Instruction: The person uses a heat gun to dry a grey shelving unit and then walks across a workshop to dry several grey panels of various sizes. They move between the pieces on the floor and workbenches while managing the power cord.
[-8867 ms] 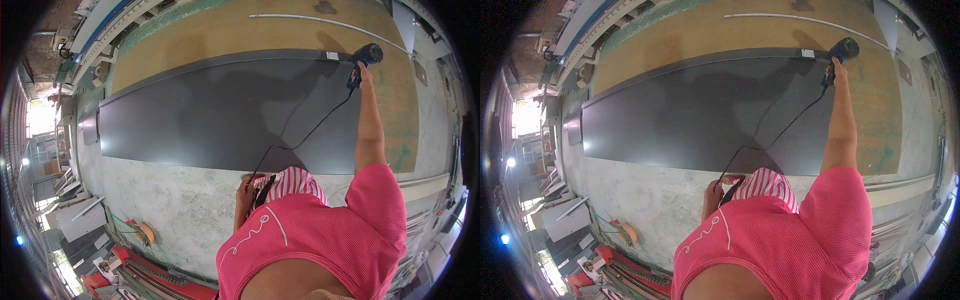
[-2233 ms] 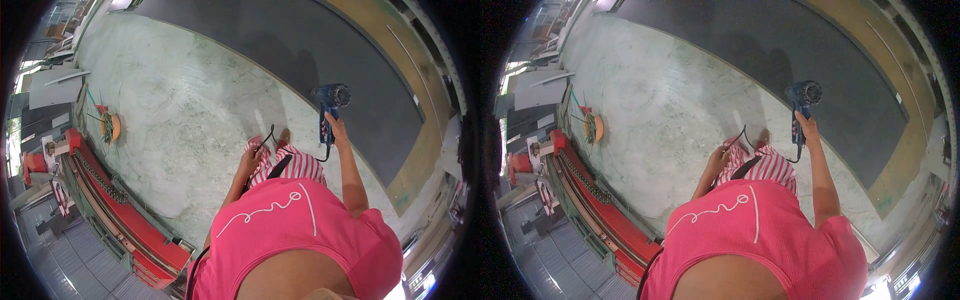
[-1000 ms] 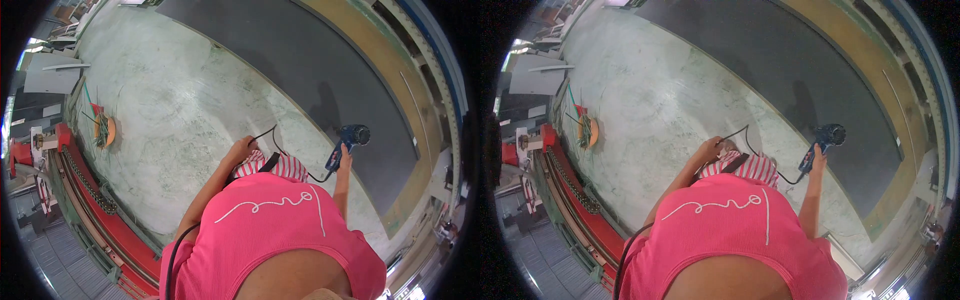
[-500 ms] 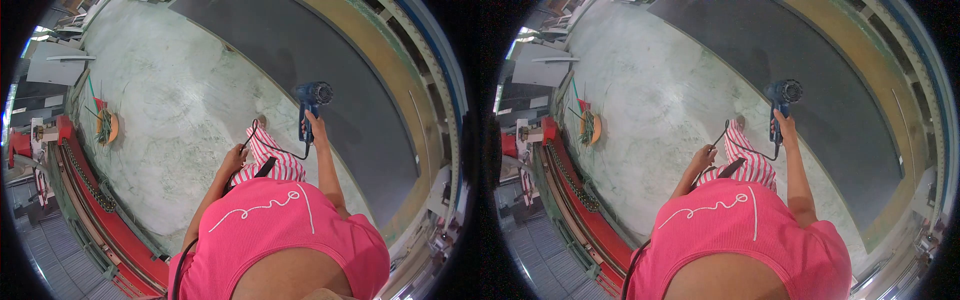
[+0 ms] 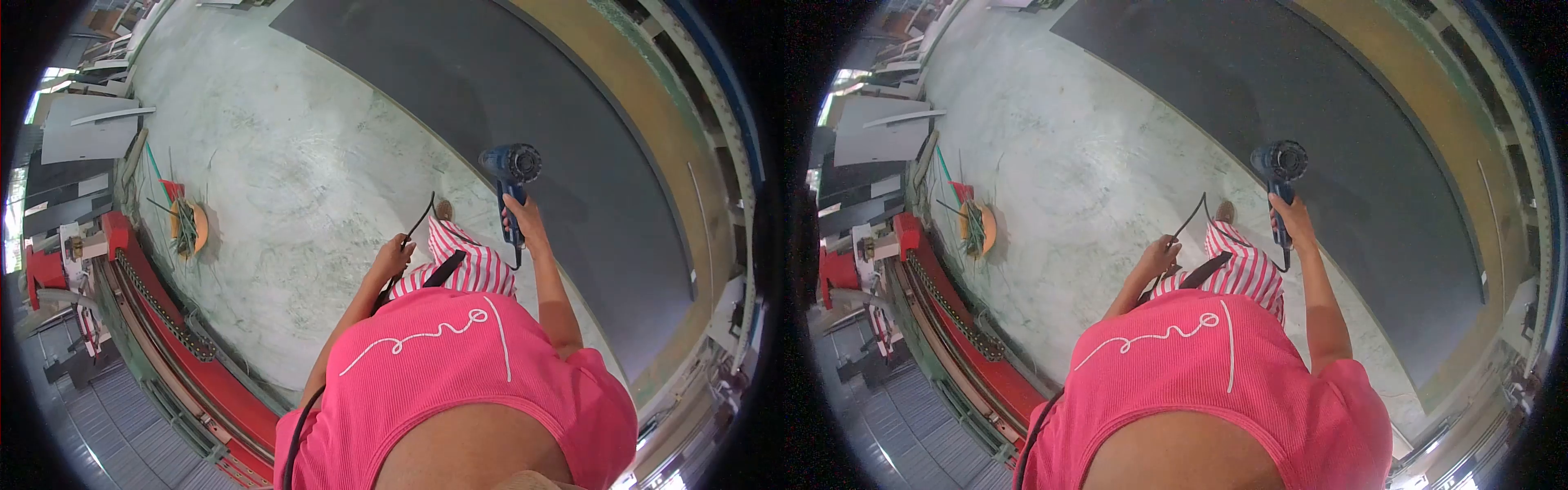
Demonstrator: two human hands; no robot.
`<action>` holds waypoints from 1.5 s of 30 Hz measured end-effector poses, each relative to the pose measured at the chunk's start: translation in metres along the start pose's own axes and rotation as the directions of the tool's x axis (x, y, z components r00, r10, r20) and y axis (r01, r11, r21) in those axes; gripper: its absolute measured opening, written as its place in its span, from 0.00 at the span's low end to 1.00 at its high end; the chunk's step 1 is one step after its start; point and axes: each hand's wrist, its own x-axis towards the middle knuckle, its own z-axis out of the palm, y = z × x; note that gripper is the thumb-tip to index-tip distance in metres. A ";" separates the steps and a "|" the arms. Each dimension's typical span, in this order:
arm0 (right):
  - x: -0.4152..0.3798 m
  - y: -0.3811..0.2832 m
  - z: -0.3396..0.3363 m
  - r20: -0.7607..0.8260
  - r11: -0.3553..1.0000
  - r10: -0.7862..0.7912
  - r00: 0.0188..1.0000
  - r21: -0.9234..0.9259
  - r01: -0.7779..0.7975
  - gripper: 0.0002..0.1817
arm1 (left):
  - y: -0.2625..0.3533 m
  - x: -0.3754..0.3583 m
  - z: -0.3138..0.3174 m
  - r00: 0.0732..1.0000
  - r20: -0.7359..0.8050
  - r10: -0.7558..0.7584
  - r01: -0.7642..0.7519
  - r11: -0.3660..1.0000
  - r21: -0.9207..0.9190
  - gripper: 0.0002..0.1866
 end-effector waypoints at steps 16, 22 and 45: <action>0.013 -0.022 -0.006 0.042 0.989 0.131 0.990 -0.072 -0.128 0.20 | -0.013 0.064 -0.019 0.977 0.113 0.182 -0.207 0.937 0.280 0.17; 0.014 -0.027 -0.003 0.069 0.982 0.188 0.980 -0.030 -0.186 0.19 | -0.022 0.096 -0.047 0.933 0.068 0.353 -0.359 0.899 0.251 0.15; 0.021 -0.046 0.007 -0.074 0.974 0.225 0.972 0.052 -0.222 0.18 | -0.035 0.094 -0.092 0.994 0.098 -0.047 0.019 0.963 0.269 0.15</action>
